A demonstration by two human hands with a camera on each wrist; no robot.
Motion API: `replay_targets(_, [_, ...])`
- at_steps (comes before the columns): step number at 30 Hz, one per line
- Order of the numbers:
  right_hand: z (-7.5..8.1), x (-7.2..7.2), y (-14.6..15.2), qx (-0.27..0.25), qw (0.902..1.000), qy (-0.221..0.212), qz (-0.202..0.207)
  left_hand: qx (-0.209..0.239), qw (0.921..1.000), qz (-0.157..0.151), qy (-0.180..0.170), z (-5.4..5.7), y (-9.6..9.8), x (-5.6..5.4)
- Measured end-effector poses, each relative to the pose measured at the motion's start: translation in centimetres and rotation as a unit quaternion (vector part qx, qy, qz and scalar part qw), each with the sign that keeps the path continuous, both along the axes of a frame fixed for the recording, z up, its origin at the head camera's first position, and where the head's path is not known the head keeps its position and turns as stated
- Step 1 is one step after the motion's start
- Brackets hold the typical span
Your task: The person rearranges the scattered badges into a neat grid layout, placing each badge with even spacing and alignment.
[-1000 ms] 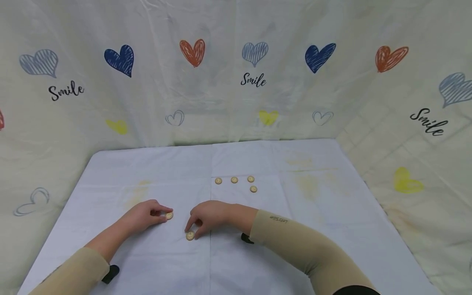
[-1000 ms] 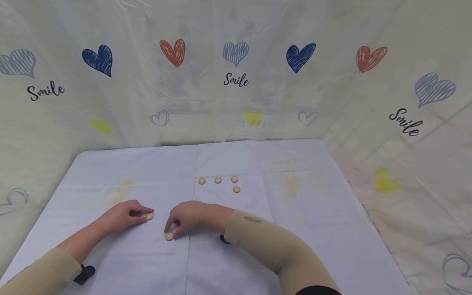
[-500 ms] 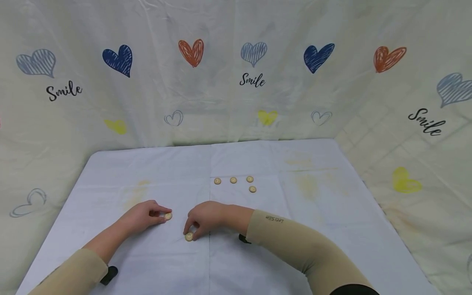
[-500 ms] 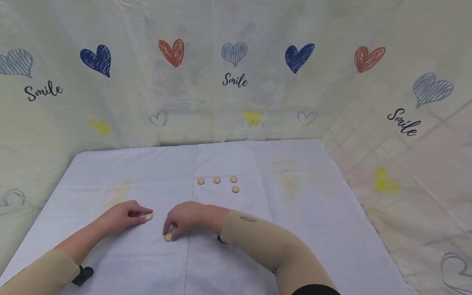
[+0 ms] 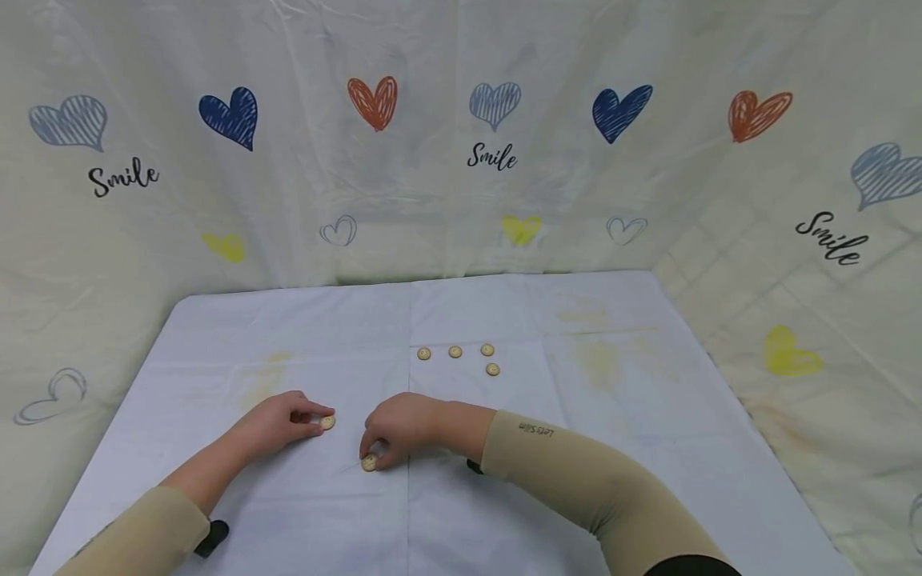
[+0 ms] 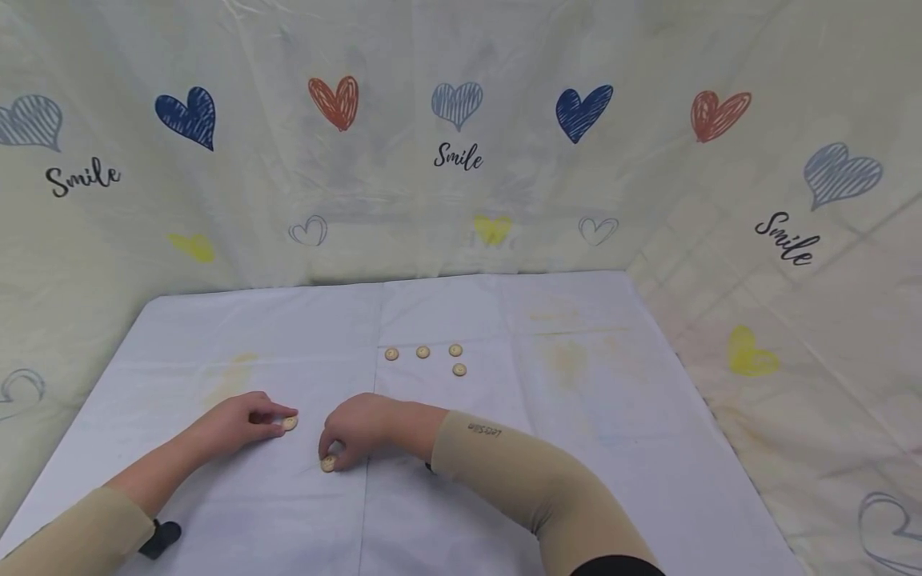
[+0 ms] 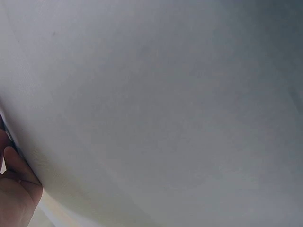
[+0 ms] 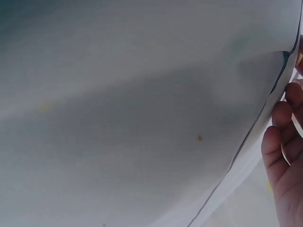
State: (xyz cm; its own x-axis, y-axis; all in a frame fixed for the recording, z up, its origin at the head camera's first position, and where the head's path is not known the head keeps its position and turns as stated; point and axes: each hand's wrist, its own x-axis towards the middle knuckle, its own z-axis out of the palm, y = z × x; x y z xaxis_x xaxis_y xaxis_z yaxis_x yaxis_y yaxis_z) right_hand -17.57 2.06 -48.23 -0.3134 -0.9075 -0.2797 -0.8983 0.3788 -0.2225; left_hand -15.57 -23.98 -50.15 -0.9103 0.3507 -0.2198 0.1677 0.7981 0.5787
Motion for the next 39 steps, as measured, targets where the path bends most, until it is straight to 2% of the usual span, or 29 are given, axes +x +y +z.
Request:
replay_targets(5, [-0.1, -0.3, 0.9, -0.018, 0.9994, -0.022, -0.021, -0.001, 1.0, 0.0, -0.001, 0.0, 0.1, 0.0])
replay_targets(10, [0.1, -1.0, 2.2, -0.036, 0.9981, -0.026, -0.042, -0.004, 1.0, 0.003, -0.003, 0.3, 0.2, 0.1])
replay_targets(18, [0.6, -2.5, 5.7, -0.056, 0.9921, -0.039, -0.105, -0.003, 1.0, -0.002, -0.005, 0.6, 0.2, 0.2])
replay_targets(25, [0.8, -4.7, 9.5, -0.057, 0.9811, -0.038, -0.181, -0.002, 1.0, 0.0, -0.008, 0.5, 0.2, 0.2])
replay_targets(32, [0.8, -7.0, 13.2, -0.046, 0.9654, -0.033, -0.255, 0.003, 1.0, -0.001, -0.008, 0.6, 0.3, 0.2])
replay_targets(37, [0.8, -8.0, 14.5, -0.064, 0.9548, -0.052, -0.286, 0.006, 0.9999, 0.0, -0.011, 0.7, 0.3, 0.2])
replay_targets(39, [0.6, -8.3, 14.7, -0.068, 0.9534, -0.057, -0.289, 0.007, 0.9999, 0.001, -0.011, 0.7, 0.3, 0.2])
